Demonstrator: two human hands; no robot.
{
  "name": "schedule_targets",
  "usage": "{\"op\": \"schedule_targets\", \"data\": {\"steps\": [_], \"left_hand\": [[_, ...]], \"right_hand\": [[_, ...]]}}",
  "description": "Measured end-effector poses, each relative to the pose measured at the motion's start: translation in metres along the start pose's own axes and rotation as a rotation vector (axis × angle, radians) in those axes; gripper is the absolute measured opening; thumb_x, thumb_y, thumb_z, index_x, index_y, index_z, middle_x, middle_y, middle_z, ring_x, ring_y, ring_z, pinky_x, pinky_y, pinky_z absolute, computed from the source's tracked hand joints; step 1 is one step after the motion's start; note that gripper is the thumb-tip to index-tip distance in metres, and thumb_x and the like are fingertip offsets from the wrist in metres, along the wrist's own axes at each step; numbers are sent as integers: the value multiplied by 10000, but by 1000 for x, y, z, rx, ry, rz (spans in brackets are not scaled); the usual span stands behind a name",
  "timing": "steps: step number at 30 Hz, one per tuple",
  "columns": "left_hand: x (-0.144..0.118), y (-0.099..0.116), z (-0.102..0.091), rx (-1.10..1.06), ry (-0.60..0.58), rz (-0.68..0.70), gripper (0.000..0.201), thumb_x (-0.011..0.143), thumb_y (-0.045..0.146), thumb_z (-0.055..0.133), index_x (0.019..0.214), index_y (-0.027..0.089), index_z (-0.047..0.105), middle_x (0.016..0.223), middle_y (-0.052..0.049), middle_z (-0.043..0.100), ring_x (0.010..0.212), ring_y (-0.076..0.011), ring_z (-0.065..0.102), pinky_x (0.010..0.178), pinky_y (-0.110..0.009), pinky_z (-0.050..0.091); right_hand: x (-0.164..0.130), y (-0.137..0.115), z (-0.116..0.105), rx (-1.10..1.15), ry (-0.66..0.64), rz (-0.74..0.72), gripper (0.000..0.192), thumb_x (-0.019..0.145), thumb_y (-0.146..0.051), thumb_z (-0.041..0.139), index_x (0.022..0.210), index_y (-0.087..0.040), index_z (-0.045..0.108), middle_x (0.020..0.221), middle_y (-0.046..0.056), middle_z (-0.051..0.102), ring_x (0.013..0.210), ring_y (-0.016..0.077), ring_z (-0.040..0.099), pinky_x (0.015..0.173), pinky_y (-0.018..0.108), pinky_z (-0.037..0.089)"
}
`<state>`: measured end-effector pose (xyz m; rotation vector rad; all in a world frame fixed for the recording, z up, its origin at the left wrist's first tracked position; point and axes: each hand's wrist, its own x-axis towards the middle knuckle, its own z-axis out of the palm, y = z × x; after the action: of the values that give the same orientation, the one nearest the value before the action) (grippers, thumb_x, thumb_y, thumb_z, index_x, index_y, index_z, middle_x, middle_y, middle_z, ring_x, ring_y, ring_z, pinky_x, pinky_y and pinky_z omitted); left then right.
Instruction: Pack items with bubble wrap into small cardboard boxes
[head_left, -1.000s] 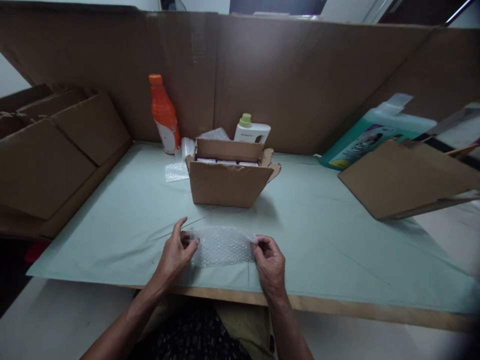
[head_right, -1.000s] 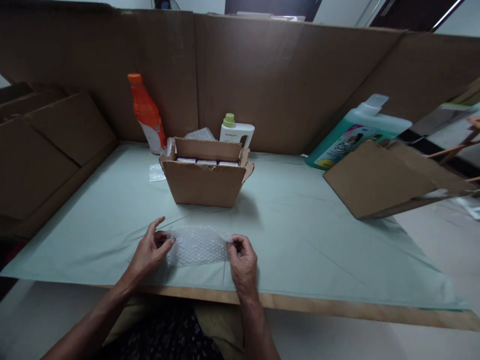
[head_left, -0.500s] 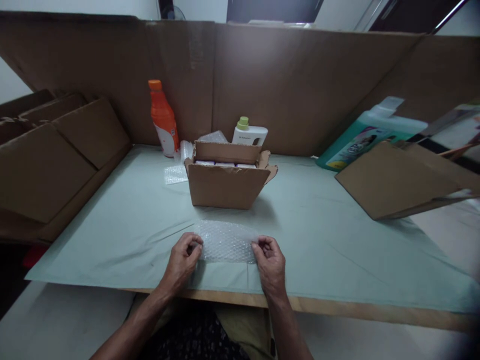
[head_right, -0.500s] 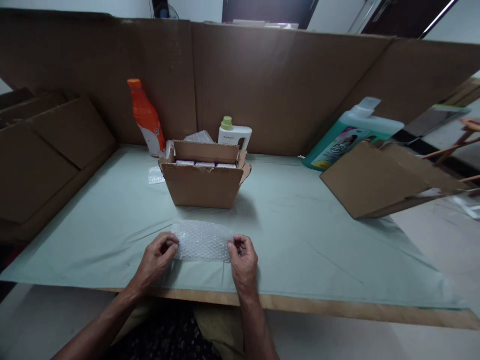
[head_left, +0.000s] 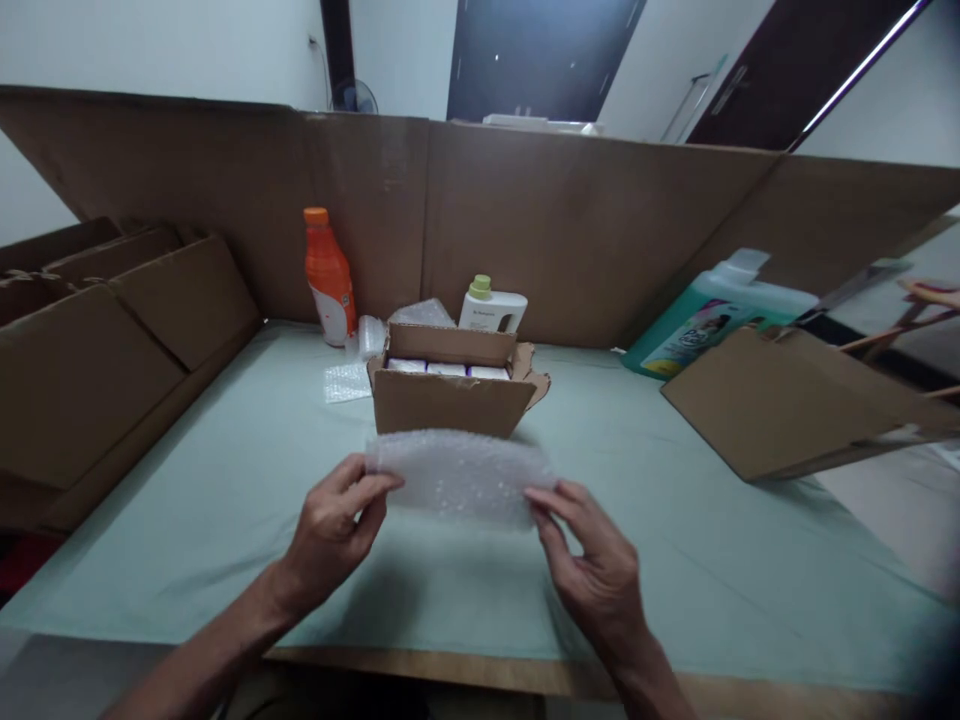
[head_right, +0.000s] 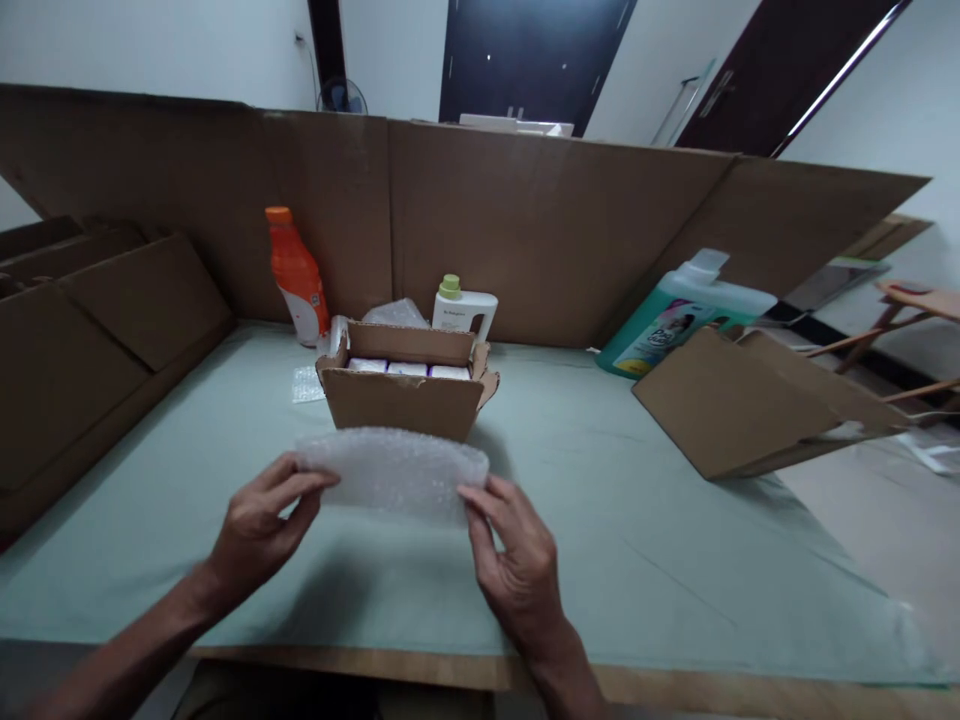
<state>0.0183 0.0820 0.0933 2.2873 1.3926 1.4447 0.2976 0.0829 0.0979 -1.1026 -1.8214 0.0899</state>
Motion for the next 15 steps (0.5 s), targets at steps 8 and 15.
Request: {"op": "schedule_targets", "data": {"steps": [8,15], "left_hand": [[157,-24,-6,255,20,88,300,872,181,502,974,168,784,885,-63,733,850,-186,675,804,-305,525],[200,-53,16,325,-801,-179,222,625,58,577,605,204,743,525,-2,617,499,-142,512,565,-264,360]], "right_hand": [[159,18,2,-64,2,-186,238,890,-178,585,1066,-196,744,1056,65,739,871,182,689,781,314,546],[210,49,23,-115,-836,248,207,762,-165,579,609,-206,713,509,-42,596,458,113,515,470,235,347]]}}
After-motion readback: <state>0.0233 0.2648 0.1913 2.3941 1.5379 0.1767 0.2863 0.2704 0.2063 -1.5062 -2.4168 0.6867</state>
